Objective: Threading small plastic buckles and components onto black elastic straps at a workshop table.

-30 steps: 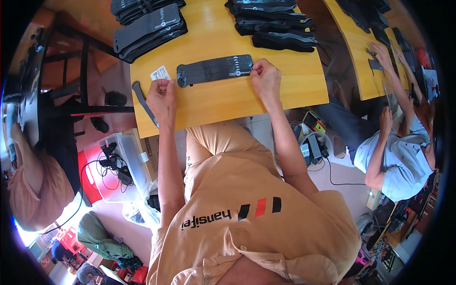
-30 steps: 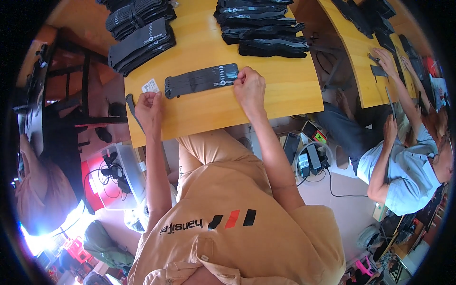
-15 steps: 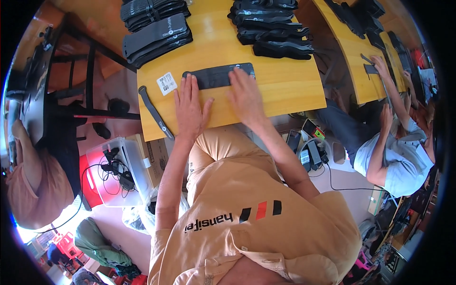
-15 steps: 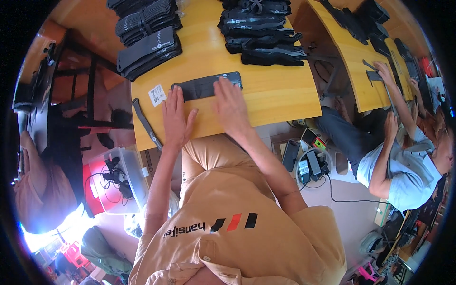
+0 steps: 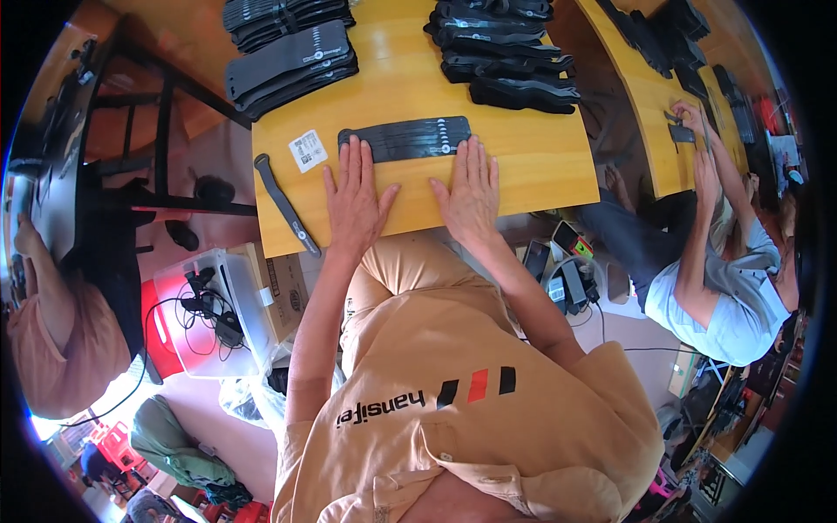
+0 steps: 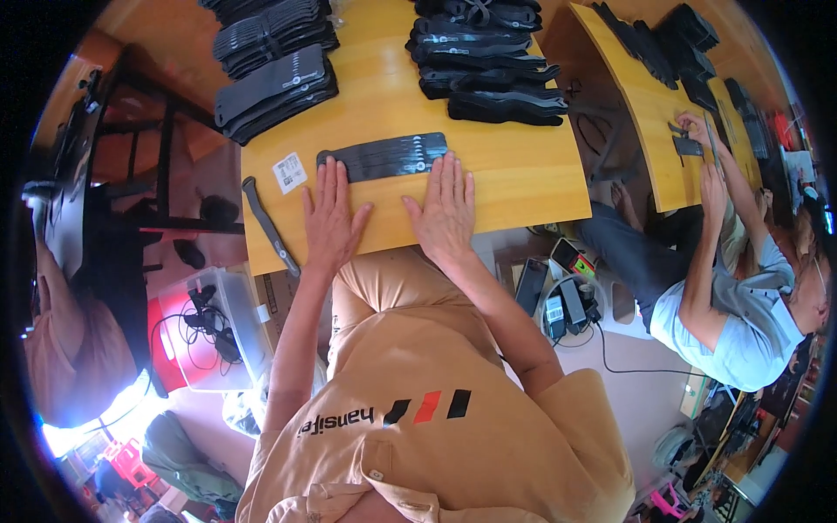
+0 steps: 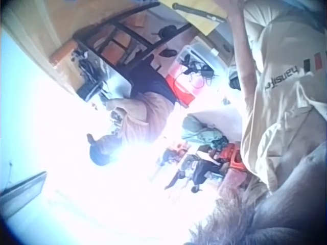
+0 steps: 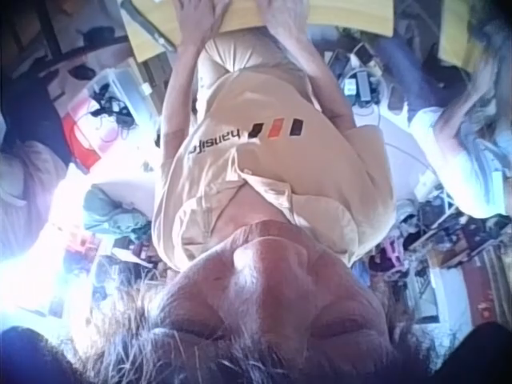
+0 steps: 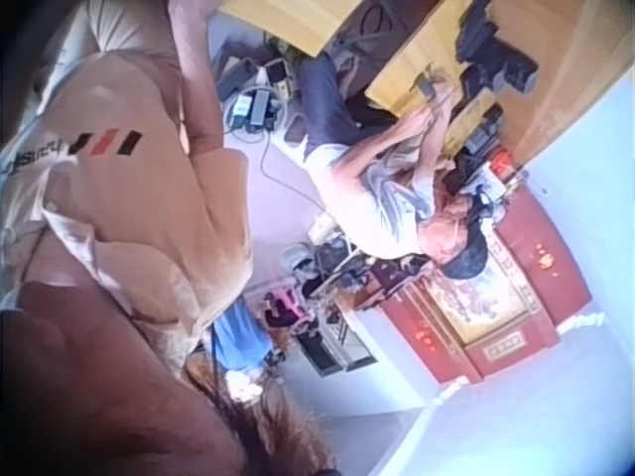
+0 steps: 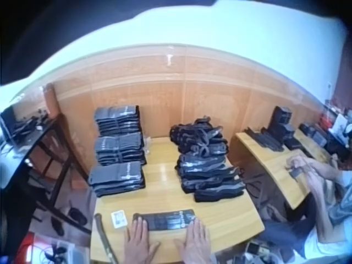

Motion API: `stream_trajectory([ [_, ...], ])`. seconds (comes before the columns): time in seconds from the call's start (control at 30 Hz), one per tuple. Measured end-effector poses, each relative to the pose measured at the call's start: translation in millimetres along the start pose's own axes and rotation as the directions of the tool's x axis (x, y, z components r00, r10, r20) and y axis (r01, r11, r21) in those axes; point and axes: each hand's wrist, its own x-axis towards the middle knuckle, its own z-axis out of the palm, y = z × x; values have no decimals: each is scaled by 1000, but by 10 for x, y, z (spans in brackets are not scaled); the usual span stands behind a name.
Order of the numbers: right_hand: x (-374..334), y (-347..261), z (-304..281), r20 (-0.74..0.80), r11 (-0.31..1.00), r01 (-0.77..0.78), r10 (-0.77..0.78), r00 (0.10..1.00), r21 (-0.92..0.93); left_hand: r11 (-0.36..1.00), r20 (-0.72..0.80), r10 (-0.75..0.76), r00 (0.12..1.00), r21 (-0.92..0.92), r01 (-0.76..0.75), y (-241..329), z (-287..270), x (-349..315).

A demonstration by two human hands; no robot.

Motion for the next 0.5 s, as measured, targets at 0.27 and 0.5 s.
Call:
stream_trajectory([
  [0.27,-45,68,-58,9,998,-5,5,1000,-70,994,-64,-109,992,7,110,10,42,-15],
  [0.5,-65,-80,-415,260,968,-45,-22,965,249,841,-162,-281,946,-516,162,-380,-379,-499],
])
